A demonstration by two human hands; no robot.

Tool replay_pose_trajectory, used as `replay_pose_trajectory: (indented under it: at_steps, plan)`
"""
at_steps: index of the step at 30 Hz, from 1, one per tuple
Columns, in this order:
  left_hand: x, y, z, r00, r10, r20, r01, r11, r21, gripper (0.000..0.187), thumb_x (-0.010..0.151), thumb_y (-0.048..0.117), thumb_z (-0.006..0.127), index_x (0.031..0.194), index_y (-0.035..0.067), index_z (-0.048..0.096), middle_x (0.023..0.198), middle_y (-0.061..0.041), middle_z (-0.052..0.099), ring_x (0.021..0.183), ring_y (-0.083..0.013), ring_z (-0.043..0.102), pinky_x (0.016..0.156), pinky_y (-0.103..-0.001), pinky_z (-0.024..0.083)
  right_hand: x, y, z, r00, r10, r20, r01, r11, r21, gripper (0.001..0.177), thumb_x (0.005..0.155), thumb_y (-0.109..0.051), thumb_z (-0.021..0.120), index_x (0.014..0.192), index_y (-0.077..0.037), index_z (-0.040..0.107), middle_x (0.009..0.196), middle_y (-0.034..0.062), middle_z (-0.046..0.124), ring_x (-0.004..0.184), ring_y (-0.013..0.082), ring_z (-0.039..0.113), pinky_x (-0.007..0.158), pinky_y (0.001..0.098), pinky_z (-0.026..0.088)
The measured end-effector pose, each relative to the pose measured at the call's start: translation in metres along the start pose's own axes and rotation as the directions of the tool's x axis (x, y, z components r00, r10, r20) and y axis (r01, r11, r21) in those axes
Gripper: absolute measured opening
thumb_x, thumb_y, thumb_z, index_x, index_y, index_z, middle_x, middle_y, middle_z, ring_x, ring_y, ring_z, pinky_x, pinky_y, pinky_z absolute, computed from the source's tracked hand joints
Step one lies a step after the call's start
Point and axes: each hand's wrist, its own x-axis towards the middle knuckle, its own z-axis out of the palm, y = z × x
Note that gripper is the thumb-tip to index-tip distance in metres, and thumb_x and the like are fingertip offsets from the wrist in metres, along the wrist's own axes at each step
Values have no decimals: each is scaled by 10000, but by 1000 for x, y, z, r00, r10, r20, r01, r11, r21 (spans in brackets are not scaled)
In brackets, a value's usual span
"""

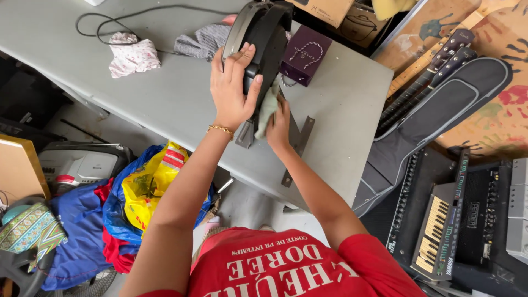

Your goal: Cleaning an electronic drum pad with a cloth on a workbench.

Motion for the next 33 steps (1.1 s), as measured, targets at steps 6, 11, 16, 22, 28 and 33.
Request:
replay_pose_trajectory:
  at_steps: [6, 11, 16, 22, 28, 33]
  plan:
    - [0, 1, 0, 1000, 8, -4, -8, 1000, -10, 456, 1027, 294, 638, 1434, 97, 578, 1411, -75, 619, 1327, -393, 507, 1245, -550, 333, -41, 26, 15, 977, -91, -193, -9, 885, -465, 145, 1077, 69, 528, 1193, 17, 597, 1060, 99, 581, 908, 160, 577, 807, 300, 500]
    - [0, 1, 1, 1000, 0, -17, 0, 1000, -17, 453, 1026, 312, 635, 1423, 100, 586, 1407, -78, 622, 1338, -418, 486, 1230, -529, 342, -33, -49, 55, 954, -298, -31, 251, 854, -456, 305, 999, 97, 452, 1238, 18, 624, 1188, 59, 633, 1066, 109, 614, 932, 267, 499]
    - [2, 4, -2, 999, -45, -3, 45, 998, -42, 434, 1058, 328, 574, 1428, 102, 592, 1419, -72, 623, 1365, -422, 468, 1221, -507, 346, -26, -66, 64, 975, -168, -144, 128, 959, -253, 351, 1068, 6, 419, 1370, 8, 598, 1178, 62, 677, 991, 90, 605, 896, 250, 508]
    - [1, 8, -8, 997, -75, 33, 77, 995, -68, 430, 1085, 347, 520, 1435, 104, 575, 1433, -65, 611, 1407, -421, 442, 1244, -527, 305, -37, -4, 26, 965, -234, 121, 262, 905, -335, 440, 912, -124, 714, 1286, 39, 550, 954, 46, 703, 797, 96, 682, 703, 263, 552]
    - [3, 2, -5, 998, -42, 38, 44, 997, -58, 423, 1089, 331, 515, 1437, 96, 570, 1435, -63, 614, 1376, -386, 482, 1266, -543, 295, -30, -24, -1, 959, -222, 178, 283, 806, -520, 265, 1011, -147, 652, 1230, -4, 612, 1217, 150, 656, 981, 256, 734, 817, 345, 562]
    - [6, 1, -9, 999, 5, 51, -1, 998, -66, 429, 1098, 276, 538, 1465, 53, 549, 1439, -98, 602, 1346, -405, 486, 1254, -518, 325, 31, -25, -78, 897, -438, 58, 234, 360, -903, 271, 838, -139, 779, 956, 18, 593, 946, 185, 612, 899, 368, 591, 828, 464, 487]
